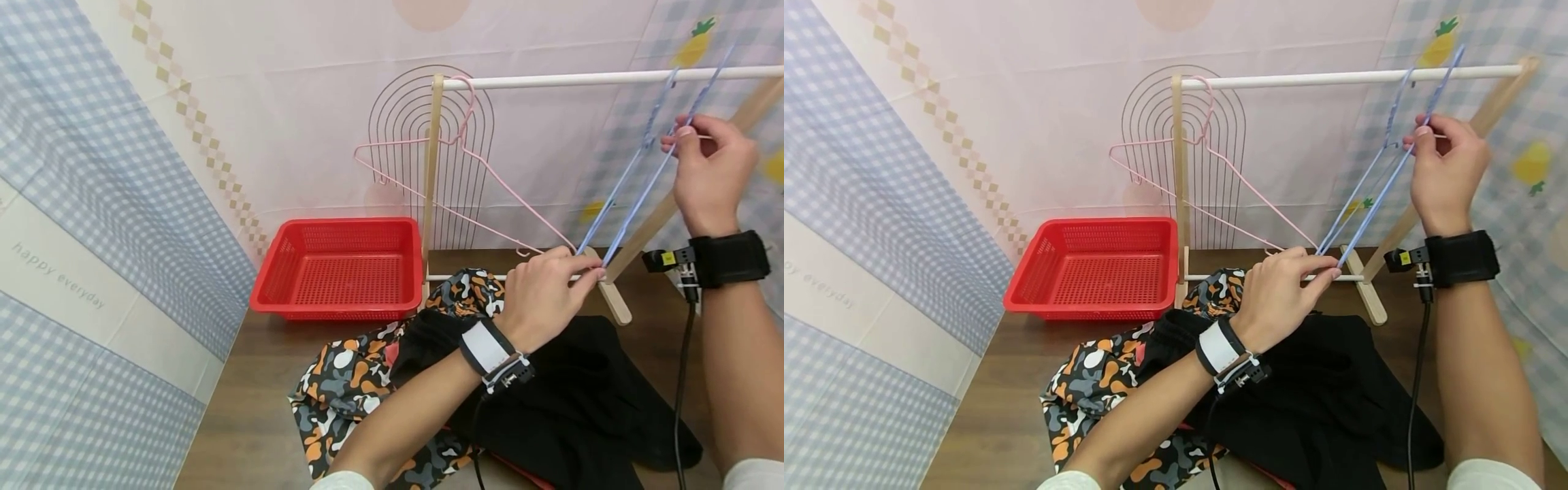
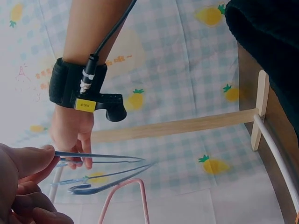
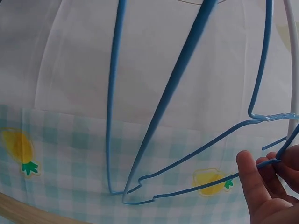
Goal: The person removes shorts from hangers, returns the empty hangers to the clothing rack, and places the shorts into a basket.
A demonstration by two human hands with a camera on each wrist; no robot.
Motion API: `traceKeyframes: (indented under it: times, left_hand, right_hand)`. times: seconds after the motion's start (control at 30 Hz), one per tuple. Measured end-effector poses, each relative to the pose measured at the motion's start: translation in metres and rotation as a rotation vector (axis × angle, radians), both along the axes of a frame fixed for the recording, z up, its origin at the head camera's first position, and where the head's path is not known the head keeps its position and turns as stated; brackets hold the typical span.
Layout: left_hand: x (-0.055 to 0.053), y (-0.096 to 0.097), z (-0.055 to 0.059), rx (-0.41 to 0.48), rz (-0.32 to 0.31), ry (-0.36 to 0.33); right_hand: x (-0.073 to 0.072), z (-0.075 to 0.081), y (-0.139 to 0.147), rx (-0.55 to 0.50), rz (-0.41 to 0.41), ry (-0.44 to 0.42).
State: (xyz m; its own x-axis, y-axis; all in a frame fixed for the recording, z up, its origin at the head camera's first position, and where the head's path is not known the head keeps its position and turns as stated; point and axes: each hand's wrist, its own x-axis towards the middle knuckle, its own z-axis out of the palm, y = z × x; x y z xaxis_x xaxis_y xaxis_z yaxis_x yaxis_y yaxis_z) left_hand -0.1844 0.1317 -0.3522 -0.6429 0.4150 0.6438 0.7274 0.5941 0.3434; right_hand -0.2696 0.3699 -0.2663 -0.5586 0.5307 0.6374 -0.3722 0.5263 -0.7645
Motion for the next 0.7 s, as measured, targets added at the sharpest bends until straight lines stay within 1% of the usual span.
traceKeyframes:
  times: [0.1,0.33,0.43,0.53,0.63,0.7]
  left_hand:
    - [0.0,0.001,-0.001,-0.012,0.007,-0.002]
    - [0.004,0.004,-0.006,-0.023,0.009,0.005]
    - [0.006,0.005,-0.007,-0.03,0.022,0.019]
    - [0.007,0.005,-0.008,-0.035,0.022,0.024]
    - [0.008,0.002,-0.008,-0.037,0.015,0.024]
    - [0.008,0.0,-0.008,-0.026,0.005,0.027]
  right_hand:
    - [0.001,-0.001,-0.001,-0.02,0.01,0.011]
    - [0.004,-0.012,0.006,-0.038,0.032,-0.054]
    - [0.004,-0.016,0.01,-0.044,0.039,-0.069]
    - [0.004,-0.017,0.012,-0.07,0.067,-0.068]
    - [0.006,-0.019,0.011,-0.062,0.058,-0.078]
    - [0.01,-0.02,0.009,-0.051,0.037,-0.091]
